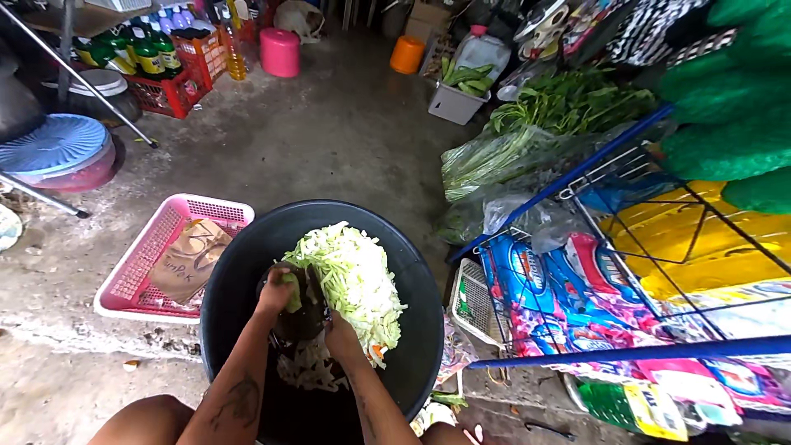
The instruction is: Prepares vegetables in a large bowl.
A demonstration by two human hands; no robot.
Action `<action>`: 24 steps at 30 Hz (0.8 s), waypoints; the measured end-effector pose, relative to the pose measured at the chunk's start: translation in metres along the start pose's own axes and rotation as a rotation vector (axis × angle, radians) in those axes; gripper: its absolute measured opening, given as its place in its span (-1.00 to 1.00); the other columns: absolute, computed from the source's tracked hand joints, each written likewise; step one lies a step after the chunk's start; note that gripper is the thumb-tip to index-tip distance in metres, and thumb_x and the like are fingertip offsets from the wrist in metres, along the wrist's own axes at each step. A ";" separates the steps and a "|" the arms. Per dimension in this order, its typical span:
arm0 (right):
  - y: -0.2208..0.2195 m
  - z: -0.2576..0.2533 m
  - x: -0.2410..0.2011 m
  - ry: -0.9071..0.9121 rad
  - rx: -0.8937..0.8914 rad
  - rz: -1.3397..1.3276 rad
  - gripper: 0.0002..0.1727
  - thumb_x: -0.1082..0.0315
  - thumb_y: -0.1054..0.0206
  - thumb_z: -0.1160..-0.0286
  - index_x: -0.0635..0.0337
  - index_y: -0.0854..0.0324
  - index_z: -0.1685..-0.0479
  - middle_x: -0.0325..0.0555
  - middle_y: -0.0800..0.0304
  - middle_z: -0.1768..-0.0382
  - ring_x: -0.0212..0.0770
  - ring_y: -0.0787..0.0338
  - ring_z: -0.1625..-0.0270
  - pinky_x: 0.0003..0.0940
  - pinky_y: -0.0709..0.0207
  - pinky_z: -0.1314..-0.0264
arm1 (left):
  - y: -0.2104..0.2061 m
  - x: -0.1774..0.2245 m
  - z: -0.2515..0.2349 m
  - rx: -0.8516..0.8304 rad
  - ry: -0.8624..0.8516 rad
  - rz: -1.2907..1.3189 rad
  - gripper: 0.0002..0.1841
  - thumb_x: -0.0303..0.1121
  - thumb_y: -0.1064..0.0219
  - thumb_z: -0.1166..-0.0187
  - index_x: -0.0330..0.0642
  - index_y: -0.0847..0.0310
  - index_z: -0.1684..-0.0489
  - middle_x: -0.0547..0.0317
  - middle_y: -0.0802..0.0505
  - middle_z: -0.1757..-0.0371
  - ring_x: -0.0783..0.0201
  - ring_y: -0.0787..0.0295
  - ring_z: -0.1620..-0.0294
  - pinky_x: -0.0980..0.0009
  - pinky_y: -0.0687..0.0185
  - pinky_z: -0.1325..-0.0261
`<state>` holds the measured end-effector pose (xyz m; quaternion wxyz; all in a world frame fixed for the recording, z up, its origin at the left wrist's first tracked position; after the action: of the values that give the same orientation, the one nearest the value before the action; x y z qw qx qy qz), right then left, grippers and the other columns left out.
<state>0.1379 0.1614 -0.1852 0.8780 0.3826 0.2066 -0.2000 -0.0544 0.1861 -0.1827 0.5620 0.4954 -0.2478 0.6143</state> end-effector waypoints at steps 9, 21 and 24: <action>-0.003 0.013 -0.010 -0.033 0.027 0.207 -0.49 0.11 0.08 -0.91 0.05 -0.29 -0.72 0.18 -0.77 -0.32 0.16 -0.79 -0.38 0.16 -0.64 -0.40 | -0.016 -0.017 0.002 0.058 -0.094 -0.600 -0.39 -0.24 -0.44 -0.53 -0.02 -0.51 -0.64 -0.24 -0.39 -0.76 -0.30 -0.21 -0.78 -0.16 -0.21 -0.75; -0.012 0.029 -0.016 -0.010 -0.019 0.176 -0.49 0.22 -0.01 -0.85 0.11 -0.23 -0.72 0.19 -0.77 -0.28 0.16 -0.80 -0.34 0.15 -0.65 -0.37 | -0.014 -0.005 0.015 0.093 -0.026 -0.544 -0.43 -0.32 -0.44 -0.55 -0.12 -0.52 -0.61 -0.32 -0.47 -0.68 -0.30 -0.38 -0.69 -0.15 -0.37 -0.67; -0.016 0.020 -0.014 0.009 -0.022 0.195 -0.44 0.20 0.02 -0.87 0.05 -0.12 -0.80 0.22 -0.76 -0.28 0.19 -0.82 -0.32 0.18 -0.66 -0.35 | -0.016 0.001 0.018 0.092 -0.069 -0.642 -0.48 -0.27 -0.42 -0.56 -0.01 -0.59 -0.56 -0.31 -0.46 -0.68 -0.34 -0.34 -0.69 -0.17 -0.38 -0.65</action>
<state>0.1226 0.1391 -0.1753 0.8964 0.3924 0.1746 -0.1096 -0.0332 0.1754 -0.1787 0.6952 0.5939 -0.0698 0.3990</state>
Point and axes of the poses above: each hand's wrist, its own z-axis away from the middle knuckle, its own y-axis out of the back of the hand, x = y × z, the point moved 1 cm from there along -z, towards the middle knuckle
